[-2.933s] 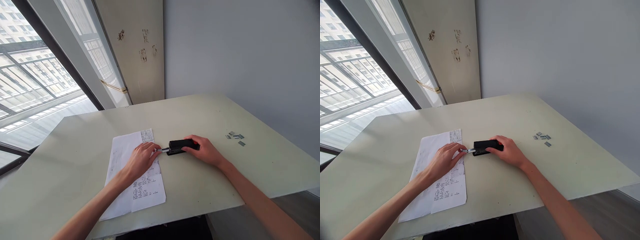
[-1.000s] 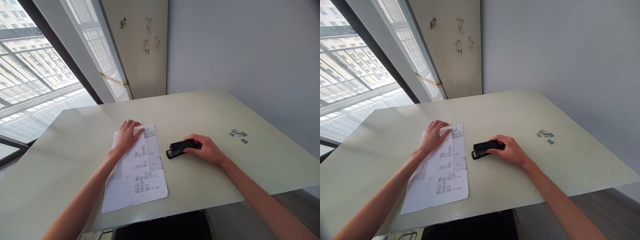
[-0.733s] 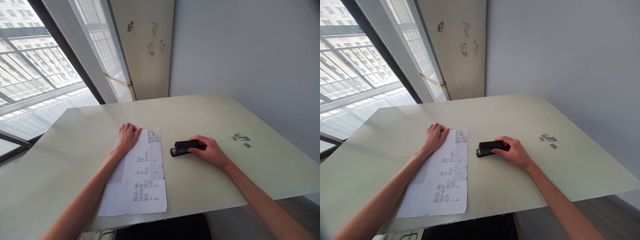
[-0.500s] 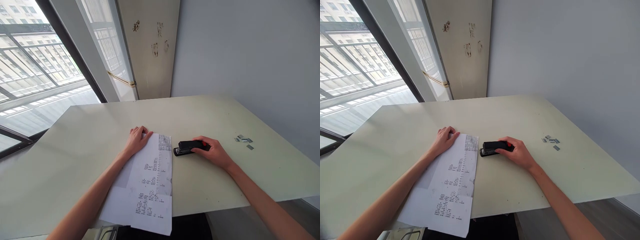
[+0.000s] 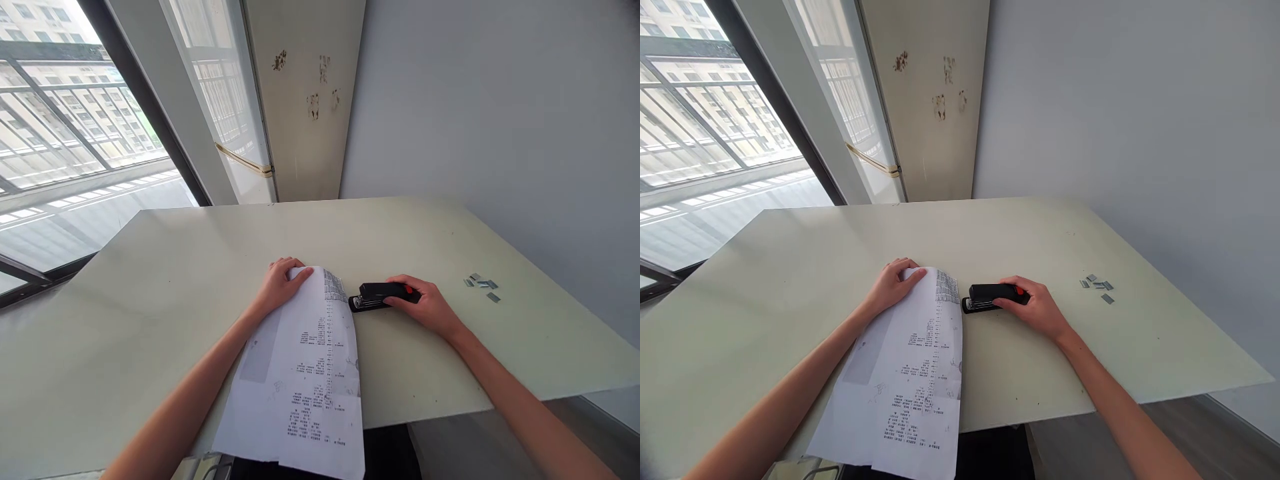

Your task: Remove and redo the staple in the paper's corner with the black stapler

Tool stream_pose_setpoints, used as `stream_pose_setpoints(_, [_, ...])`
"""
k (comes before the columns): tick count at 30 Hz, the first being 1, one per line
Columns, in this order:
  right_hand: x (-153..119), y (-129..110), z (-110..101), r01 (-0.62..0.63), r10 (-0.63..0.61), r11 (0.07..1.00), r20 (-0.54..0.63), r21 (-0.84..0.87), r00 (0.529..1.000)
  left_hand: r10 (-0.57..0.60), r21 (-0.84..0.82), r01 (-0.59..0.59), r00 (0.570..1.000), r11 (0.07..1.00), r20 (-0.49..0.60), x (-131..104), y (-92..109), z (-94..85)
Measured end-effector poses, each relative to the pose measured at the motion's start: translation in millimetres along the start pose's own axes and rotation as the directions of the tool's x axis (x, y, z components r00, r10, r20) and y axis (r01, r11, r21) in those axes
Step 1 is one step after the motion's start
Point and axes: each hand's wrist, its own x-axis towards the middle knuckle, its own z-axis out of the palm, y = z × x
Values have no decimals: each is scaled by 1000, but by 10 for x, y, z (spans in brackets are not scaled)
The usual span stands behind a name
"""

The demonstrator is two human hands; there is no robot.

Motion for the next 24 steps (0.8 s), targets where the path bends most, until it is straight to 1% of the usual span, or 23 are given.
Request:
stream_pose_setpoints(5, [10, 17, -1, 2, -3, 1000, -18, -27, 1000, 6, -8, -6, 1000, 1000, 10, 4, 12, 48])
stream_pose_setpoints(9, [14, 23, 2, 1, -1, 1000, -13, -6, 1000, 1, 5, -1, 1000, 1000, 22, 0, 67, 112])
stream_pose_setpoints(14, [36, 43, 9, 14, -14, 1000, -13, -2, 1000, -37, 42, 35, 998, 999, 48, 23, 168, 82])
stream_pose_setpoints(16, [44, 51, 11, 23, -23, 1000, -10, -2, 1000, -57, 64, 53, 995, 997, 76, 66, 204, 47])
stream_pose_setpoints(18, [47, 50, 11, 31, -31, 1000, -7, -6, 1000, -62, 82, 51, 990, 995, 127, 122, 238, 26])
stream_pose_setpoints(21, [44, 33, 9, 43, -43, 999, -7, -8, 999, -38, 89, 19, 977, 996, 210, 196, 275, 33])
stream_pose_setpoints(24, [44, 18, 8, 43, -43, 999, -8, 3, 999, -7, 70, -12, 966, 997, 258, 220, 277, 47])
